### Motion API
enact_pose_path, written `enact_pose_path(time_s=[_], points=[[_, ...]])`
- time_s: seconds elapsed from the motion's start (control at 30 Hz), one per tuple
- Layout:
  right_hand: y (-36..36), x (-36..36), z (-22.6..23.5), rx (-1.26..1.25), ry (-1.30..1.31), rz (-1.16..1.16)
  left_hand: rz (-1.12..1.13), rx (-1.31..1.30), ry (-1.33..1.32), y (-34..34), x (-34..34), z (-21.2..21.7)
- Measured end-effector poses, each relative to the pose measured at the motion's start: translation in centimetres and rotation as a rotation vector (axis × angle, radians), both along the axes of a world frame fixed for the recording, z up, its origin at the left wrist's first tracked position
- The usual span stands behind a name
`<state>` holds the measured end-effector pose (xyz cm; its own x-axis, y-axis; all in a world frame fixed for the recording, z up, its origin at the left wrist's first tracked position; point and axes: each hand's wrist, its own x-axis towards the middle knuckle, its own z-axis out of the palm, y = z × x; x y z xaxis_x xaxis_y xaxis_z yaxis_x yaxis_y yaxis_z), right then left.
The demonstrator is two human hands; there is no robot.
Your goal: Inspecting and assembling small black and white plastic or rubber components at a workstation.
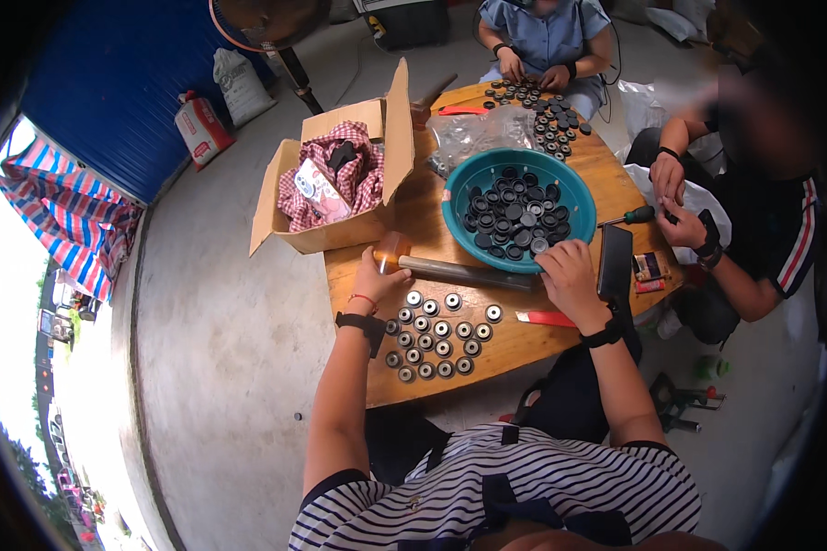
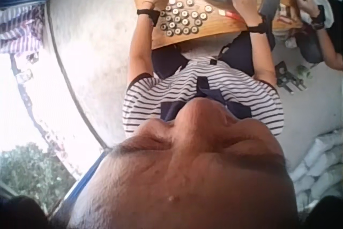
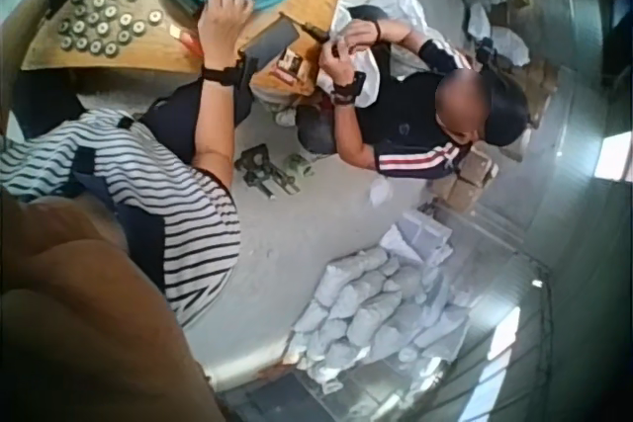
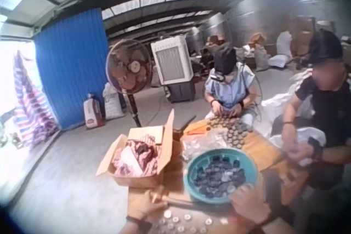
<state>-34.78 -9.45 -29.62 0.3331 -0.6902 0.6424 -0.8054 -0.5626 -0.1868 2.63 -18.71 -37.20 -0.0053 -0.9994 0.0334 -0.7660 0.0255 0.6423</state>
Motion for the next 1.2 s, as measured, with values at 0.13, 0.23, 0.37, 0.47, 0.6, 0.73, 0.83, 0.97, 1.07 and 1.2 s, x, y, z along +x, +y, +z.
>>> enact_pose_path(time_s=[0.13,0.23,0.37,0.47,0.6,0.73,0.83,0.97,1.07,1.2], points=[[-1.5,-1.6,-2.0,0.078,0.095,-0.085,0.025,0.227,0.122,-0.3,1.1,2.0],[0.7,1.1,1.5,0.221,-0.111,-0.007,0.029,0.095,0.339,0.5,2.3,3.0],[5.2,6.3,6.8,0.261,-0.197,0.198,0.096,0.056,0.435,6.1,0.9,9.7],[7.2,9.0,6.9,0.206,0.153,-0.027,0.141,-0.034,0.357,10.5,0.9,11.6],[9.5,11.7,4.4,0.264,0.361,-0.096,0.226,-0.167,0.265,17.7,0.0,8.3],[11.7,11.9,2.0,0.329,0.297,0.156,0.254,-0.075,0.645,23.5,-1.6,7.6],[15.0,10.6,-1.3,0.384,-0.025,0.182,0.238,-0.282,0.629,25.4,-2.0,4.0],[18.1,10.7,-3.9,0.964,-0.811,0.190,0.241,-0.375,0.068,24.8,-2.7,-0.2],[17.9,11.2,-3.2,1.236,-1.030,0.150,0.298,-0.394,-0.071,24.4,-2.2,-1.3],[16.1,11.8,-2.8,1.267,-0.637,0.201,0.313,-0.424,-0.133,24.9,1.0,-1.0]])
